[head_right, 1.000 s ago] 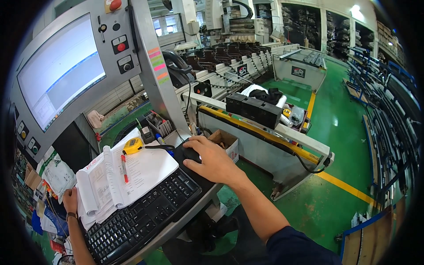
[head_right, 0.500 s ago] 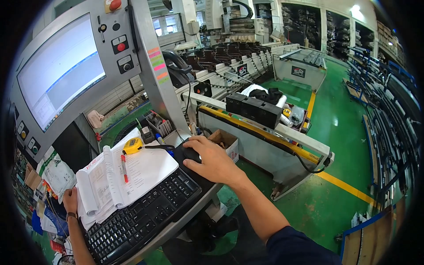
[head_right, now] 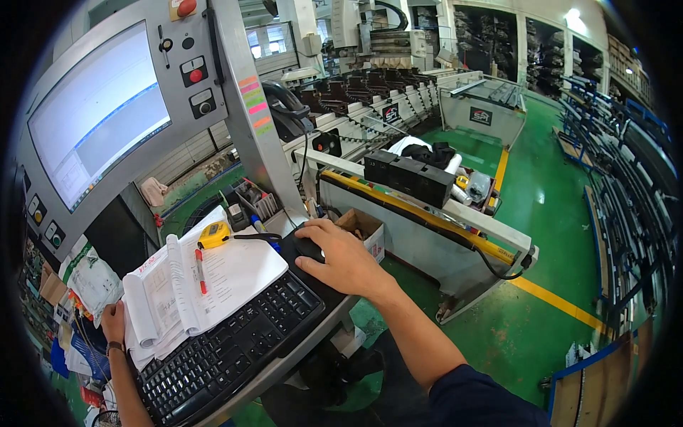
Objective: The person operates a control console computer using a computer mouse to navigate software and drawings on the monitor.
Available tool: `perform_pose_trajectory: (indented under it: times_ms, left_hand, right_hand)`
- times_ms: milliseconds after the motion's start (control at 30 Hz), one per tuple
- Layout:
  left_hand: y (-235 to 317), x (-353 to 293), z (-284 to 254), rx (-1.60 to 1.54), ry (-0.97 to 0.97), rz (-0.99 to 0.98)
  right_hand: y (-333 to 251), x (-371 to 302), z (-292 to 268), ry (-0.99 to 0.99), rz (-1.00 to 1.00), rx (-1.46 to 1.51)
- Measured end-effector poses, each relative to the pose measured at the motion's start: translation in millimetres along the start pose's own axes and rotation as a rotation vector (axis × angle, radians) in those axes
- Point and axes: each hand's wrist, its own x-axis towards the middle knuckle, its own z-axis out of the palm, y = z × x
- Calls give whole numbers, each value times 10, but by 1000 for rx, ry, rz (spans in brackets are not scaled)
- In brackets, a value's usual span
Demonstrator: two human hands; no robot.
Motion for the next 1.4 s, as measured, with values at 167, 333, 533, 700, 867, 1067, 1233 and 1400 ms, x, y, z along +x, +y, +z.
perform_pose_trajectory:
  times_ms: [167, 333, 533, 700, 867, 1067, 1233, 1400]
  left_hand:
    - [38, -19, -9, 22, 0, -10]
    - [63, -19, -19, 10, -13, -37]
    - [73, -32, -18, 24, 2, -37]
    - [67, -32, -23, 37, 0, -28]
    - [35, -16, -14, 3, -9, -9]
    - [35, -14, -10, 21, -5, -12]
    - [66, -33, -29, 32, -3, -8]
    - [77, -34, -34, 11, -15, -14]
  right_hand:
    - [3, -3, 4, -2, 6, -30]
    - [-1, 0, -1, 3, -5, -29]
    - [-7, -2, -3, -7, 11, -21]
    - [-3, -5, 6, 13, -8, -23]
    - [-10, -3, 4, -1, 14, -29]
    - [-9, -6, 2, 0, 9, -24]
    - [-12, -6, 0, -6, 16, -6]
    - [-1, -3, 7, 19, -23, -27]
